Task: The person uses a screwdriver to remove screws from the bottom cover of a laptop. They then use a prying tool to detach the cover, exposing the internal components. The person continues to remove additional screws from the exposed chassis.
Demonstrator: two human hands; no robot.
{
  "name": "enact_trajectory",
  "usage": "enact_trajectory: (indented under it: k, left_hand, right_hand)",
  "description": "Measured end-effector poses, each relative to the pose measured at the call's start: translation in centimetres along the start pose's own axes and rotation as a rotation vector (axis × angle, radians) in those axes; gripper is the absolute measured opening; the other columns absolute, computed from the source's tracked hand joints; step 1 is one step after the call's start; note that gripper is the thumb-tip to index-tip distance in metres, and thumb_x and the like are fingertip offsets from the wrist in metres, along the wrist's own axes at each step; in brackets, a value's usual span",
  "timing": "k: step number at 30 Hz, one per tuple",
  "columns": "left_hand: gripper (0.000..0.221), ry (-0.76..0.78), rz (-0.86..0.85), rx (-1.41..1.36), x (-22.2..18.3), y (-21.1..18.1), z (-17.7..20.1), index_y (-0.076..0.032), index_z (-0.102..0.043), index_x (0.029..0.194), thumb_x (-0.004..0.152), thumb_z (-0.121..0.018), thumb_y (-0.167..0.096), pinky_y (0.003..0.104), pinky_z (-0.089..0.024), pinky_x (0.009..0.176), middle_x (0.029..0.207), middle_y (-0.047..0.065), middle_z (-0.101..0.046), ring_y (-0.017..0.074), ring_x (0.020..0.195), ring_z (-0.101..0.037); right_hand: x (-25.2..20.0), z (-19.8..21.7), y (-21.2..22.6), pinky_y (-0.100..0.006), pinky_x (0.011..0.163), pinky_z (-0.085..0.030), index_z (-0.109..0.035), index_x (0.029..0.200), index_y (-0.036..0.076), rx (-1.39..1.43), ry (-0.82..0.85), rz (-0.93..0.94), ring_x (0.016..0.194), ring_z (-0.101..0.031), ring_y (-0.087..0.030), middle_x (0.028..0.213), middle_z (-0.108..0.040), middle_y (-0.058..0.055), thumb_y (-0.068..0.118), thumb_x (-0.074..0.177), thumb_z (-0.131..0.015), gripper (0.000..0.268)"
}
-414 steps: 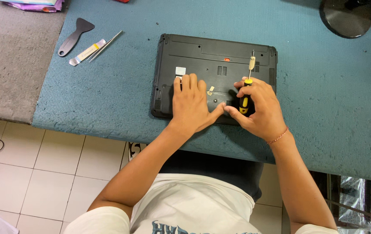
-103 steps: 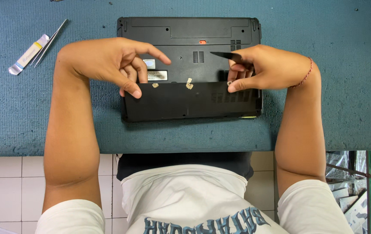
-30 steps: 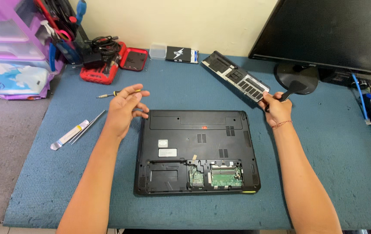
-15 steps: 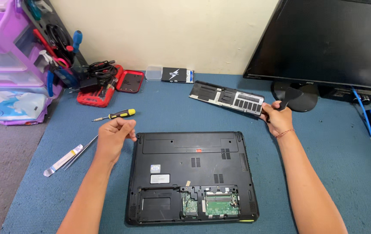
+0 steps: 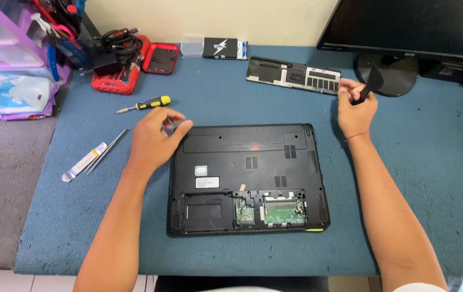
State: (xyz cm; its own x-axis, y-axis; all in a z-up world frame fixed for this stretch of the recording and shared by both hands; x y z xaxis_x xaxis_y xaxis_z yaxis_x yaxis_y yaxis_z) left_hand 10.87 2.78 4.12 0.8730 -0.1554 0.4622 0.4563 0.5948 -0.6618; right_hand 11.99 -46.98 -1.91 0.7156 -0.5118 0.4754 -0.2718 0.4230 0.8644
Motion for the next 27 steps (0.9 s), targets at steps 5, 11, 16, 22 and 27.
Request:
enact_trajectory:
  k: [5, 11, 16, 22, 27]
  left_hand:
    - [0.031, 0.082, 0.018, 0.108, -0.4, 0.2, -0.2, -0.004, -0.074, 0.112, 0.094, -0.084, -0.027, 0.035, -0.059, 0.069, 0.098, 0.014, -0.072, 0.0266, 0.087, -0.072]
    - [0.045, 0.234, 0.244, 0.112, -1.1, 2.3, -0.9, -0.004, -0.072, 0.125, 0.097, -0.079, -0.038, 0.038, -0.06, 0.071, 0.11, 0.014, -0.076, 0.0257, 0.089, -0.075]
    - [0.051, 0.326, 0.336, 0.119, -2.0, 2.1, -1.3, 0.001, -0.069, 0.133, 0.098, -0.078, -0.036, 0.041, -0.06, 0.077, 0.122, 0.022, -0.073, 0.0298, 0.098, -0.074]
    - [0.042, 0.302, 0.251, 0.154, -1.8, 2.5, -2.0, -0.01, -0.077, 0.126, 0.09, -0.086, -0.029, 0.032, -0.058, 0.062, 0.113, 0.013, -0.076, 0.0209, 0.083, -0.074]
    - [0.044, 0.258, 0.402, -0.222, -1.1, 1.7, -1.4, -0.012, -0.065, 0.135, 0.094, -0.078, -0.019, 0.021, -0.049, 0.055, 0.113, 0.003, -0.079, 0.0033, 0.057, -0.051]
  right_hand:
    - [-3.5, -1.8, 1.7, -0.024, 0.062, -0.052, -0.033, 0.065, 0.014, -0.075, 0.182, 0.136, 0.068, -0.071, -0.015, 0.092, -0.078, -0.012, -0.007, 0.097, -0.07, 0.054]
    - [-7.2, -0.3, 3.0, -0.033, 0.065, -0.047, -0.041, 0.073, 0.009, -0.476, 0.475, 0.057, 0.068, -0.066, -0.022, 0.08, -0.072, -0.008, 0.02, 0.103, -0.08, 0.05]
    - [-10.6, 0.1, 7.0, -0.03, 0.065, -0.05, -0.042, 0.077, 0.008, -0.423, 0.572, -0.283, 0.066, -0.066, -0.014, 0.109, -0.076, -0.018, 0.019, 0.096, -0.078, 0.041]
    - [-10.7, 0.2, 4.3, -0.027, 0.068, -0.053, -0.04, 0.081, 0.012, -0.323, 0.601, -0.373, 0.084, -0.066, -0.012, 0.121, -0.074, -0.017, 0.009, 0.09, -0.082, 0.043]
    - [-10.6, 0.2, 5.7, -0.025, 0.097, -0.051, -0.032, 0.081, 0.021, -0.202, 0.511, -0.386, 0.118, -0.074, -0.007, 0.085, -0.059, 0.004, 0.005, 0.094, -0.075, 0.047]
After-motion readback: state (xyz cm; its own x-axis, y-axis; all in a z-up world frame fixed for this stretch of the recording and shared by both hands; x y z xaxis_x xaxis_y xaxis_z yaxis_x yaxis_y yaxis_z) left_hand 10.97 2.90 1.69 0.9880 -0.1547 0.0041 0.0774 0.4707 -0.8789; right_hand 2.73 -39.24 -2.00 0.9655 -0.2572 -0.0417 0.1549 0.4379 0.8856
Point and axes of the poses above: each hand's wrist, its own x-axis towards the middle knuckle, its own z-axis out of the back of the hand, y = z × x, the point moved 9 cm from there along x, towards the middle knuckle
